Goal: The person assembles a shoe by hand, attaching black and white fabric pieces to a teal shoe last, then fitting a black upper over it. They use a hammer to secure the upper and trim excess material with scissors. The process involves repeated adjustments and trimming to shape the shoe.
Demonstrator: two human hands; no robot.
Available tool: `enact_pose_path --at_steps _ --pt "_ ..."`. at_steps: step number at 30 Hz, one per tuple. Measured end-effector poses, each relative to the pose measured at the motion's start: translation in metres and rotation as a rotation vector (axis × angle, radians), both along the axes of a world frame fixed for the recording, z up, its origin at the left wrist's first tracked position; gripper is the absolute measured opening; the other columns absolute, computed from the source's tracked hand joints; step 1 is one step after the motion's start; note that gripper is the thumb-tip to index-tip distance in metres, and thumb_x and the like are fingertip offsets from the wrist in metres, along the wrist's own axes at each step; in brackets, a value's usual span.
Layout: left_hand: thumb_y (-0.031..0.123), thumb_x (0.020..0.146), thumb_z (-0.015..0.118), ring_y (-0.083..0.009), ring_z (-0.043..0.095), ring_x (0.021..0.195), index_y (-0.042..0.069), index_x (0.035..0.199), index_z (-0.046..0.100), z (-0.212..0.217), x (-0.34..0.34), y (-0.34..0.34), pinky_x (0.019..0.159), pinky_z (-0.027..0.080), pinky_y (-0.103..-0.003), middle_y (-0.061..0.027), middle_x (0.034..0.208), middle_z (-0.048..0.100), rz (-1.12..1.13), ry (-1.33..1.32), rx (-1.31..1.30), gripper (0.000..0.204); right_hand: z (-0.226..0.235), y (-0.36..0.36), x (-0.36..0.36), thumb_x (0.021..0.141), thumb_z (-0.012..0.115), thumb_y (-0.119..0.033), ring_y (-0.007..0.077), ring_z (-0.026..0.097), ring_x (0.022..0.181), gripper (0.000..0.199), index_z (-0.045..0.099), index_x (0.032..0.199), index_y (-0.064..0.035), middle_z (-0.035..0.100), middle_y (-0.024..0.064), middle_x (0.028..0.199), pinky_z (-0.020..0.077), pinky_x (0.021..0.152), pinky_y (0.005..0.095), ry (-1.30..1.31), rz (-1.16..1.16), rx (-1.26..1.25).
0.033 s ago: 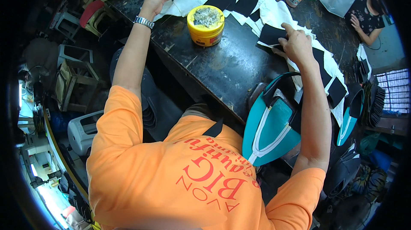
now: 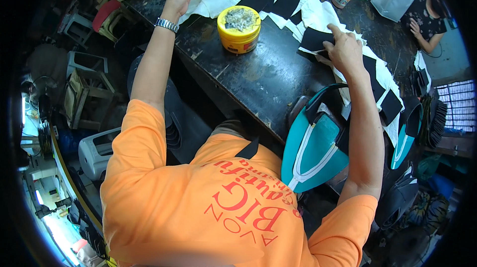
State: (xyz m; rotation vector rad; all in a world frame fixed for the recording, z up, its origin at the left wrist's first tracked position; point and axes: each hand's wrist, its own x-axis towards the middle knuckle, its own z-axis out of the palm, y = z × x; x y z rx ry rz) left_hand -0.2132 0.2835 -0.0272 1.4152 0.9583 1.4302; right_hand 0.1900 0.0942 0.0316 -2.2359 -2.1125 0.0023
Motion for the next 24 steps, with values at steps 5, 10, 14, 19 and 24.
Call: enact_pose_path --at_steps 5,10,14,19,24 --pt "0.012 0.087 0.074 -0.0063 0.06 0.075 0.001 0.089 0.07 0.018 0.037 -0.023 0.067 0.049 -0.024 -0.0017 0.081 0.069 0.167 0.21 0.234 0.012 0.009 0.002 -0.03 0.092 0.068 -0.03 0.0313 0.066 0.107 0.057 0.049 0.142 -0.0109 0.068 0.021 0.115 0.0515 0.093 0.0427 0.604 -0.016 0.18" --pt "0.017 0.083 0.078 -0.0205 0.068 0.089 0.008 0.092 0.073 0.016 0.071 -0.069 0.077 0.053 -0.032 -0.0049 0.092 0.073 0.257 0.425 0.722 0.014 0.021 0.012 -0.078 0.092 0.068 -0.042 0.0272 0.066 0.109 0.073 0.037 0.147 -0.0049 0.065 0.0225 0.117 0.0538 0.094 0.0404 1.34 0.018 0.109" --pt "0.014 0.082 0.079 -0.0219 0.066 0.102 0.011 0.099 0.073 0.024 0.077 -0.086 0.092 0.05 -0.035 -0.0049 0.102 0.072 0.252 0.591 0.953 0.017 0.018 0.034 -0.119 0.094 0.063 -0.046 0.0296 0.067 0.109 0.076 0.03 0.15 -0.0061 0.064 0.0242 0.12 0.0544 0.094 0.0381 1.334 0.022 0.088" --pt "0.017 0.074 0.082 -0.0217 0.06 0.108 0.016 0.097 0.073 0.028 0.073 -0.097 0.098 0.04 -0.041 0.0012 0.106 0.069 0.165 0.647 1.029 0.025 0.007 0.067 -0.146 0.09 0.072 -0.013 0.0245 0.07 0.096 0.074 0.028 0.15 -0.0056 0.066 0.0228 0.107 0.0609 0.073 0.0313 1.546 0.182 0.106" --pt "0.025 0.069 0.089 -0.0307 0.038 0.13 0.011 0.128 0.056 -0.003 0.054 -0.109 0.103 0.033 -0.047 -0.0114 0.139 0.042 0.554 0.615 0.805 0.069 0.001 0.07 -0.159 0.087 0.067 0.006 0.0245 0.069 0.092 0.077 0.027 0.151 -0.0058 0.063 0.0214 0.11 0.0626 0.072 0.0358 1.577 0.036 0.286"
